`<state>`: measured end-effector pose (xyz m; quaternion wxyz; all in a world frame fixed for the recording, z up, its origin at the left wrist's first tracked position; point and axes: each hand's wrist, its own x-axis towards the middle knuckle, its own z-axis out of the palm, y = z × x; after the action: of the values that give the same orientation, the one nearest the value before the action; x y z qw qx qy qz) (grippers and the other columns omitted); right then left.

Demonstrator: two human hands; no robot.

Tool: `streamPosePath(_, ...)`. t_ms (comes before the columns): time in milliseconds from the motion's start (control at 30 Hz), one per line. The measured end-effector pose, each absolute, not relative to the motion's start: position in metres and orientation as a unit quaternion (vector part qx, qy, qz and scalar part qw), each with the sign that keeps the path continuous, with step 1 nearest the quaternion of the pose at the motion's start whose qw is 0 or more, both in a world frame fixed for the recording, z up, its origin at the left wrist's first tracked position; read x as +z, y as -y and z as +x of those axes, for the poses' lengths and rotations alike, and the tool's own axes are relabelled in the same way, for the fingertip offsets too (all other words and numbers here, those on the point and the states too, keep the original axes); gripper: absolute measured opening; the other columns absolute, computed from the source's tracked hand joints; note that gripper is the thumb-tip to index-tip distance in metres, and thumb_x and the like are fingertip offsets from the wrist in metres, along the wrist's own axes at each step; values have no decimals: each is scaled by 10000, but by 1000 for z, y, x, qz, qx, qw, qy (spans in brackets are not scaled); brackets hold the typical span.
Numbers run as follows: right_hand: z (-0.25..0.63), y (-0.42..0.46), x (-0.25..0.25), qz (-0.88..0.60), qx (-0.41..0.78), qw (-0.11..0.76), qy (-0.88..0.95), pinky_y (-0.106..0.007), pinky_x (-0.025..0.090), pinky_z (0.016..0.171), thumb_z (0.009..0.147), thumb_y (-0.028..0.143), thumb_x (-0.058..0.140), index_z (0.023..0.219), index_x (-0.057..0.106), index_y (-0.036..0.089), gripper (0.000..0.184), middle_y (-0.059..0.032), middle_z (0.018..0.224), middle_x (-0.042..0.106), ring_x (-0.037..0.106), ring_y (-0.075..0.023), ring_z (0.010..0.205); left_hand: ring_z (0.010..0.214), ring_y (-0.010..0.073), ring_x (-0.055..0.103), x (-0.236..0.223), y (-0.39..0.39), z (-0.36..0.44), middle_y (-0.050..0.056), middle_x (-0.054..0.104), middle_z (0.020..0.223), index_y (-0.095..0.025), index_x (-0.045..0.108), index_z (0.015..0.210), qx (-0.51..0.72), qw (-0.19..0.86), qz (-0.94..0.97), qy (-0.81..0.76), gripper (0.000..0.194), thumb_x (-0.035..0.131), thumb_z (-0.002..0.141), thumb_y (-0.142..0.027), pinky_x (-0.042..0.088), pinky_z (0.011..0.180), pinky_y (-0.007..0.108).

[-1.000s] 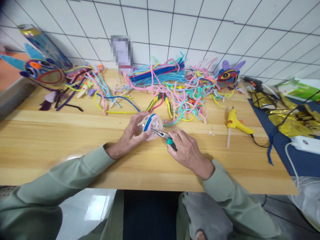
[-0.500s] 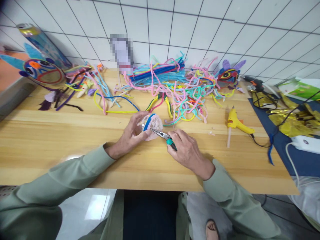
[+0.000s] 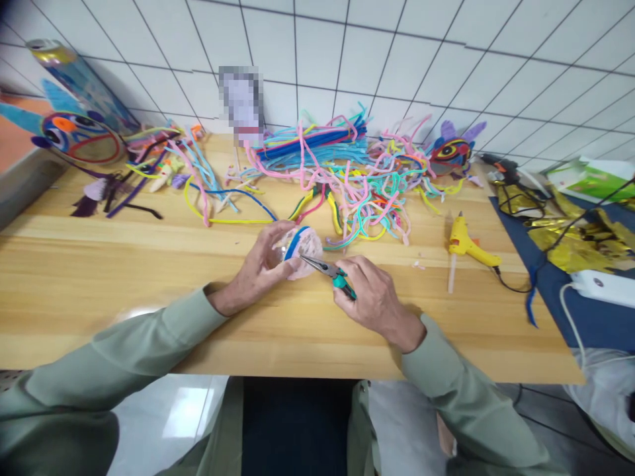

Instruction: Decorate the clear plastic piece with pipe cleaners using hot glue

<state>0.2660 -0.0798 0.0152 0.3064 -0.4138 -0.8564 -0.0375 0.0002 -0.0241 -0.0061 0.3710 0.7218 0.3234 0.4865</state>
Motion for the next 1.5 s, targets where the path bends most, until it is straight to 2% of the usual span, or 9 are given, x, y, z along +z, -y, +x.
streamPosePath(200,291,71,17,-413,-6,303,859,-467,640,893,895,194,698,1320,644,246,432,-117,1143,766,743,-303,1042,1487,306,551,-10,24,-3,128,574,1525,-266,530,1484,484,396,699,-348,551,742,1009,-446,433,1299,535)
streamPosePath(367,311,69,12,-436,-3,215,874,-451,610,876,944,202,692,1168,727,219,227,-108,1065,777,726,-281,981,1475,301,560,-15,23,-4,120,591,1509,-279,545,1474,496,395,687,-354,548,750,1001,-464,438,1296,531)
streamPosePath(467,313,71,13,-432,14,184,883,-481,612,944,950,252,754,1219,749,218,271,-121,1148,787,736,-295,1084,1482,300,551,-15,22,-4,123,589,1514,-277,539,1473,492,394,692,-353,542,746,1004,-452,435,1293,536)
streamPosePath(600,326,69,23,-438,40,225,869,-519,624,1015,954,303,795,1281,749,253,334,-126,1269,795,749,-301,1208,1467,301,551,-13,22,-4,124,583,1510,-280,522,1477,490,377,706,-346,529,726,1014,-432,423,1295,560)
streamPosePath(833,371,42,24,-552,-30,300,778,-485,647,956,1009,321,703,1140,783,208,190,-134,1133,841,800,-288,1068,1456,312,556,-22,21,-3,131,583,1501,-261,532,1475,483,317,743,-338,520,723,1012,-403,446,1275,550)
streamPosePath(933,367,30,28,-567,-34,273,777,-453,634,949,1021,306,672,1146,791,206,199,-132,1125,842,797,-282,1054,1466,324,561,-28,20,-5,137,587,1517,-262,518,1493,478,318,740,-349,553,727,1007,-425,445,1279,572)
streamPosePath(1100,360,12,45,-687,-21,186,702,-476,552,1050,1012,389,686,1172,799,184,284,-183,1230,816,734,-352,1202,1509,319,559,-19,19,-9,141,590,1565,-258,513,1509,468,322,742,-354,543,703,1027,-423,442,1307,558)
streamPosePath(1300,369,0,34,-739,36,176,650,-365,509,840,947,355,712,879,797,203,187,-155,994,825,730,-302,991,1579,340,516,-14,21,-10,150,537,1670,-267,443,1619,473,357,731,-338,682,710,1022,-461,403,1345,574)
streamPosePath(1500,382,-3,38,-745,115,283,593,-321,428,654,921,484,665,696,723,212,358,-58,664,723,659,-221,699,1583,356,498,-18,17,-14,158,547,1648,-247,496,1585,473,384,708,-357,656,690,1023,-524,359,1361,598)
